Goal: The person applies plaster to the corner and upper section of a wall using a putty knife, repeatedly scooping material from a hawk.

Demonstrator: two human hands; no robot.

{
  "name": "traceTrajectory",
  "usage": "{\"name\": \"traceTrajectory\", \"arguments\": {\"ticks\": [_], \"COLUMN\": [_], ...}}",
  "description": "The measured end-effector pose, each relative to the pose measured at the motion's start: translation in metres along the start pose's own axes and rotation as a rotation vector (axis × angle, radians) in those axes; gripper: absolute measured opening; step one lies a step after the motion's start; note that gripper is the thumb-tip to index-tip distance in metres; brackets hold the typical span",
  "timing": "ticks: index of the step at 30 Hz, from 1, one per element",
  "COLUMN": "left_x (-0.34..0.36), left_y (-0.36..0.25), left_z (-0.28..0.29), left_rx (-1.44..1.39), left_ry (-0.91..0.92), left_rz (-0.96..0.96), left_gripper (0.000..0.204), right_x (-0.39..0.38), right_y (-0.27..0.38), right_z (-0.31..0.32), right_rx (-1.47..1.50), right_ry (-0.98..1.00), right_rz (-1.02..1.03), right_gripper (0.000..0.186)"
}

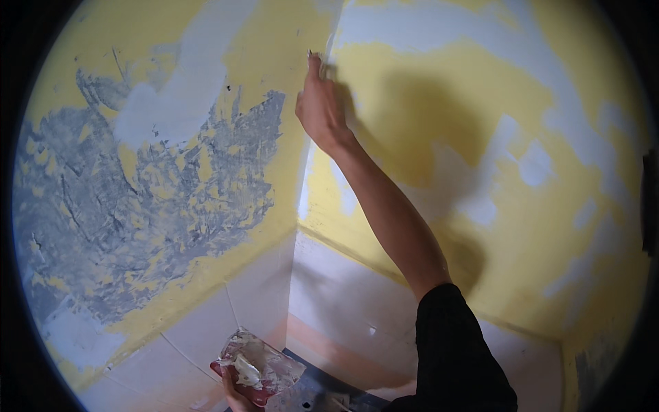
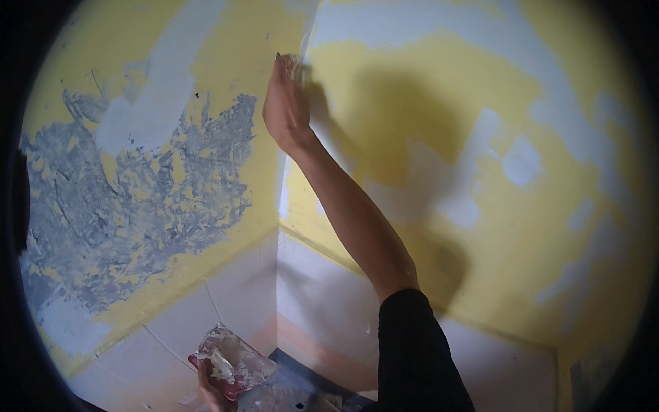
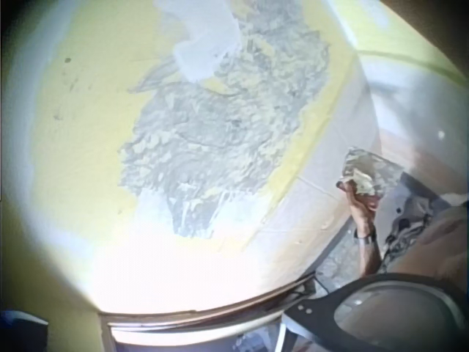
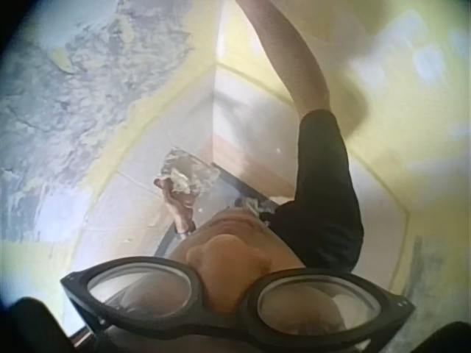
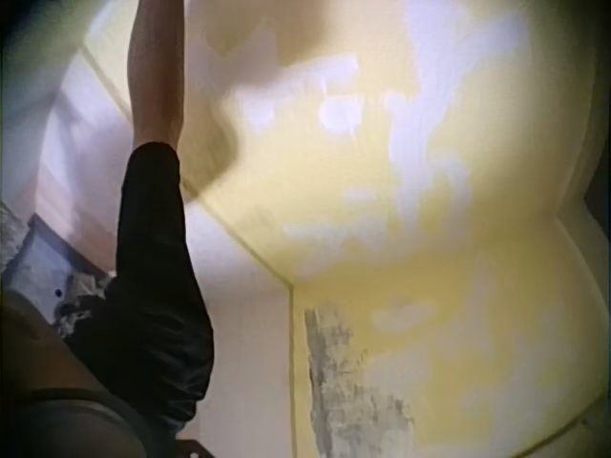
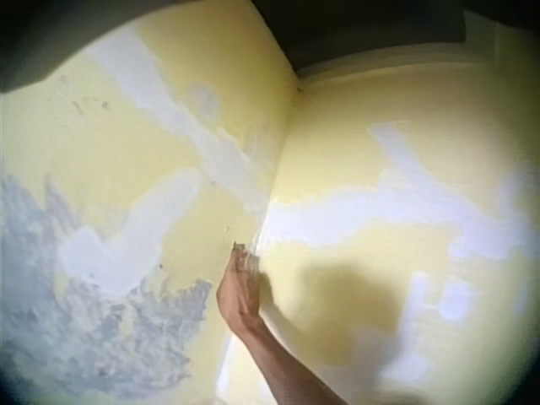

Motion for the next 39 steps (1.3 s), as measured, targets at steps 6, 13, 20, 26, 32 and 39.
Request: {"name": "traceTrajectory", "arguments": {"ticks": [6,13,20,26,32,39], "left_x": [-0.010,-0.012,-0.010,-0.031,-0.020,-0.036], "left_y": [-0.001,-0.004,0.006,-0.044,-0.042,-0.052], "left_z": [-0.010,-0.018,-0.016,-0.070,-0.107,-0.107], "left_rx": [-0.070,-0.030,-0.075,-0.056,-0.222,-0.219], "left_ry": [-0.110,-0.070,-0.093,-0.177,-0.004,0.027], "left_rz": [-0.041,-0.036,-0.036,-0.354,-0.307,-0.326], "left_gripper": [0.048,0.049,0.044,0.049,0.039,0.043], "right_x": [-0.009,0.046,0.022,-0.111,-0.314,-0.413], "right_y": [-0.028,-0.038,-0.028,-0.029,-0.007,0.064], "right_z": [0.076,0.053,0.033,0.053,0.074,0.079], "right_rx": [0.086,0.059,0.139,1.064,1.288,0.707], "right_ry": [-0.232,-0.219,-0.192,-0.147,0.094,0.516], "right_rz": [-0.024,-0.041,0.107,0.153,-0.291,0.164], "right_gripper": [0.054,0.051,0.059,0.051,0.042,0.014]}}
Point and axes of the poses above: each hand's wrist, its own x-axis towards the middle knuckle, its own z-axis out of the back of the hand, y = z × x, the point moved 6 cm from there along x, towards the middle knuckle, and after that the axes turned 5 degrees about y, right-handed, at the moved point
